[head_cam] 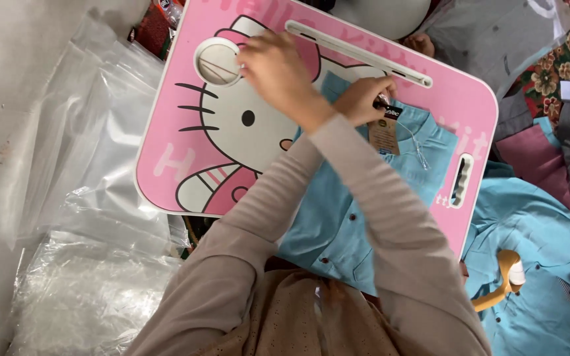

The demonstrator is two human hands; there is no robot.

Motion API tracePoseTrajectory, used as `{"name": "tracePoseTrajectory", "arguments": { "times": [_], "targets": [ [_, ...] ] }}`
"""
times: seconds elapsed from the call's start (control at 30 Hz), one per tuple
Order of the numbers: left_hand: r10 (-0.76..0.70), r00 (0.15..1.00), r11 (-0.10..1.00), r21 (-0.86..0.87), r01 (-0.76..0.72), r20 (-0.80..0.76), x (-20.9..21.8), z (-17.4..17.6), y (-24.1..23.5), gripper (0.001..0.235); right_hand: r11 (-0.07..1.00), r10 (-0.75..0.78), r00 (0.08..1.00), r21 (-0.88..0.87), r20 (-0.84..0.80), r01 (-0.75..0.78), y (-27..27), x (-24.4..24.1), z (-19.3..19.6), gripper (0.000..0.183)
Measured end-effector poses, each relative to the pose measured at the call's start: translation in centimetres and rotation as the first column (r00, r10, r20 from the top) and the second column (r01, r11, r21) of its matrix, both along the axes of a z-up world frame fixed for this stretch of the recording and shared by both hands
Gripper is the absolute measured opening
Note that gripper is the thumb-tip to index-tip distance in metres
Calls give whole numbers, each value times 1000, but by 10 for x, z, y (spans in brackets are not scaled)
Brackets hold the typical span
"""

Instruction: The person attaches a cardboard clothing tag to a light blue shirt laid out on a pink Hello Kitty lap desk. They thread a string through the shirt's collar and the tag's hole, then tie the string to secure the tag in place.

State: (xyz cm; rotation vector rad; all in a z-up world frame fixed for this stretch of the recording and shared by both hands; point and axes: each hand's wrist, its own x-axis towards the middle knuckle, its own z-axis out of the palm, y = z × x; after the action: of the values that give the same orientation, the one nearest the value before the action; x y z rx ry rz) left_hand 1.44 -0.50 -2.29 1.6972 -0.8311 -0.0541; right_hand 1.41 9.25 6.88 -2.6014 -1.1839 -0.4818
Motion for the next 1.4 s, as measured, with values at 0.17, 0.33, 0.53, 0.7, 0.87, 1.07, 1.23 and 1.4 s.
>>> {"name": "tracePoseTrajectory", "arguments": {
  "times": [0.17, 0.33, 0.53, 0.7, 0.87, 1.07, 1.23, 1.4],
  "targets": [
    [20, 1000, 1000, -19, -20, -5, -13, 17, 12, 31, 972, -150, 976, -159, 159, 175, 68, 38, -71, 11],
    [36, 998, 999, -29, -35, 41, -11, 9, 8, 35, 955, -213, 939, -147, 269, 259, 76, 40, -81, 18],
    [-26, 998, 1000, -11, 25, -53, -14, 26, 16, 28, 912, -290, 930, -228, 225, 340, 86, 36, -75, 27],
    [-21, 997, 1000, -18, 20, -80, -19, 41, 22, 26, 901, -327, 852, -137, 409, 412, 94, 44, -101, 28],
    [8, 995, 999, 48, -4, -96, -21, 40, 22, 27, 913, -284, 837, -134, 468, 384, 91, 35, -93, 33],
    [-8, 996, 1000, 27, 11, -84, -18, 41, 25, 28, 920, -349, 900, -86, 263, 382, 95, 42, -96, 18],
    [-18, 997, 1000, 20, 19, -75, -19, 43, 24, 27, 915, -311, 934, -212, 175, 344, 88, 33, -84, 20],
    [-16, 999, 1000, 26, 17, -42, -20, 41, 22, 28, 890, -26, 886, 394, -464, 232, 55, 8, -1, 9]
  ]
}}
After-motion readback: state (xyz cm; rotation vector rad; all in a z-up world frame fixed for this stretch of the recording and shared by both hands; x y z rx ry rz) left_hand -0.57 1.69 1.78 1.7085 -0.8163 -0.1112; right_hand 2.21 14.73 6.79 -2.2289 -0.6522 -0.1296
